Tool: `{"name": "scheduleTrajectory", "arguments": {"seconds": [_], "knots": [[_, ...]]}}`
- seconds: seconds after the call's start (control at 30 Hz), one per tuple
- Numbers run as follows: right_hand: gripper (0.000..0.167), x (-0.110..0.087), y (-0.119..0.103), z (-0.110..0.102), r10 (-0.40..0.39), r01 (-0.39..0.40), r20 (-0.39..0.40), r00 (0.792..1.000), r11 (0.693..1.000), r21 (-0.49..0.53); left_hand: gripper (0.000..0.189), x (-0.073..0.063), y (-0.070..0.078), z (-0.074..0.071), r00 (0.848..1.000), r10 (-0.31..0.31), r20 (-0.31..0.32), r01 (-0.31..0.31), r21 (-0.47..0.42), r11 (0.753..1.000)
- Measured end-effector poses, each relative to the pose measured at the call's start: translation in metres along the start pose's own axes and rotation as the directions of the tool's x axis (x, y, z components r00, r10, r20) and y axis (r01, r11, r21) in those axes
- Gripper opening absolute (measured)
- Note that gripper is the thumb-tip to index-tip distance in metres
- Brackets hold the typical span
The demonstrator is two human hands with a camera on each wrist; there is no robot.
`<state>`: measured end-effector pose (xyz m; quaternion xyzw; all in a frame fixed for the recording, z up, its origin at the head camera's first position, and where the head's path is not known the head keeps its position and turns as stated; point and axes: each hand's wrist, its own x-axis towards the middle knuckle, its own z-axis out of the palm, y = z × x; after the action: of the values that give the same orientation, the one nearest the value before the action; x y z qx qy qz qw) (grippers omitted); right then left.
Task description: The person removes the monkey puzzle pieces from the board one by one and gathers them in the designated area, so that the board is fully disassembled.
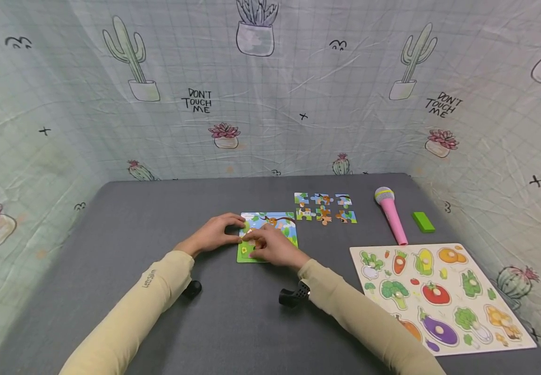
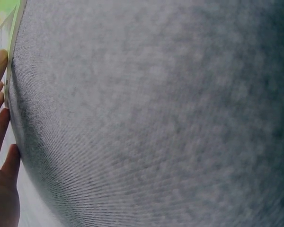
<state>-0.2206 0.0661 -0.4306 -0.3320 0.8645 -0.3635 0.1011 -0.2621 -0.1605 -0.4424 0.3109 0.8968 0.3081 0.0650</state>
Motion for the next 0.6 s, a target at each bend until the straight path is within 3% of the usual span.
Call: {"name": "scheduleTrajectory", "arguments": {"seconds": [0.2,0.37,0.6], "knots": [[0.039,-0.003,0.005,-0.007,0.078,-0.078,0.009,0.997,0.987,0.139,0.039,0.0,0.0,-0.001,1.0,-0.018,0.005,0.018,-0.011,1.0],[0.035,-0.011,0.013,-0.02,0.175,-0.162,-0.037,0.984,0.96,0.227,0.041,0.001,0.001,0.0,1.0,-0.022,0.003,0.022,-0.02,1.0],[0.026,-0.028,0.032,-0.042,0.254,-0.213,-0.1,0.962,0.928,0.306,0.042,-0.001,-0.001,0.003,0.999,-0.032,-0.01,0.032,-0.018,0.999]]}}
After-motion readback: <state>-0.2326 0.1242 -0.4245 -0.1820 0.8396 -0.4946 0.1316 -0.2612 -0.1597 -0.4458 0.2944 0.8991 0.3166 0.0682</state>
